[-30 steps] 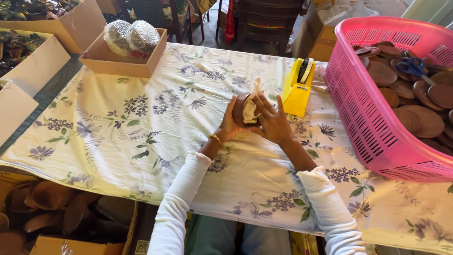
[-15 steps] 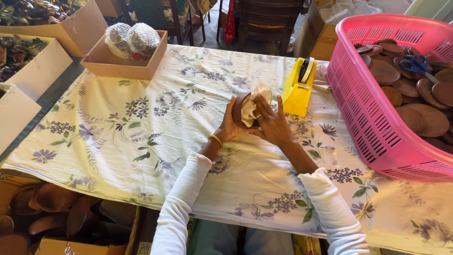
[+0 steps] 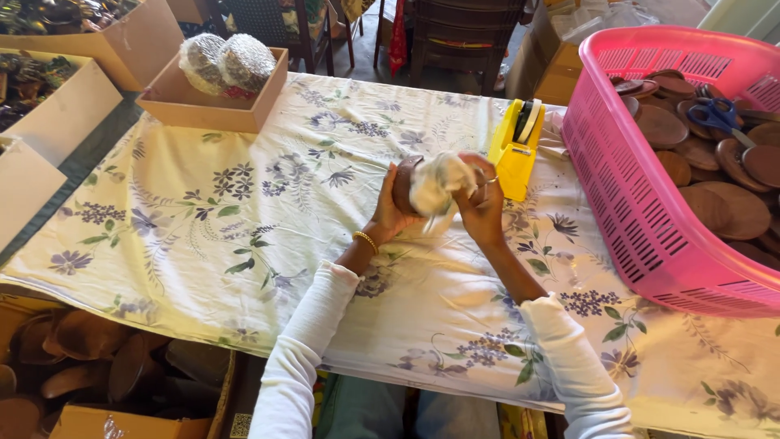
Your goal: The person picks a wooden bowl from a box, wipes its inside and rim with a white cloth, and sets it on the table. They then take wooden lids from a pink basket, wipe them, and place a lid onto a bowl.
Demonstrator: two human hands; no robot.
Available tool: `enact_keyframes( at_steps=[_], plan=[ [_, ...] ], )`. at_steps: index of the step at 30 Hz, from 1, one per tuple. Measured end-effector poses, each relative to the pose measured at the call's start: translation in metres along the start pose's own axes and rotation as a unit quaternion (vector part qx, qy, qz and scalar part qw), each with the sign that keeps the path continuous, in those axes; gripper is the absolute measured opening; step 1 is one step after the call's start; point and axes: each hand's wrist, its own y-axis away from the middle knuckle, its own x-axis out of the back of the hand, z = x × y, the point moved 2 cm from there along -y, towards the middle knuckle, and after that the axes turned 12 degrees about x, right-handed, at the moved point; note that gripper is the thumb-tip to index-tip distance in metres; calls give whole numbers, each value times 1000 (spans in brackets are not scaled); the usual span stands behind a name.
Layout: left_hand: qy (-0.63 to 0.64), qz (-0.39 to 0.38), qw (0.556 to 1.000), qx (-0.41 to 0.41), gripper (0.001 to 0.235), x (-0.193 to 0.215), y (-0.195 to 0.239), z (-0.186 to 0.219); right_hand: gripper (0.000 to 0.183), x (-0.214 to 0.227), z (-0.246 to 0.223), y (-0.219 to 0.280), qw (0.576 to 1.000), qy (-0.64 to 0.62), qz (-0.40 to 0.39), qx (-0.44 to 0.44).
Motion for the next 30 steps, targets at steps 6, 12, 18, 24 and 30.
enact_keyframes(
  at_steps=[6,12,18,24,30],
  plan=[
    [8,-41,997,-60,83,57,-38,-13,31,-7,11,19,610,564,-468,301],
    [-13,22,997,-67,83,1,2,4,60,0,54,51,814,449,-352,112],
    [-9,-60,994,-94,78,32,-34,-17,15,54,72,28,614,595,-468,223],
    [-198,-1,978,-68,81,17,-27,-19,41,70,44,24,458,712,-376,377],
    [-140,-46,988,-51,80,18,-18,-16,18,46,83,44,647,653,-319,230]
  ],
)
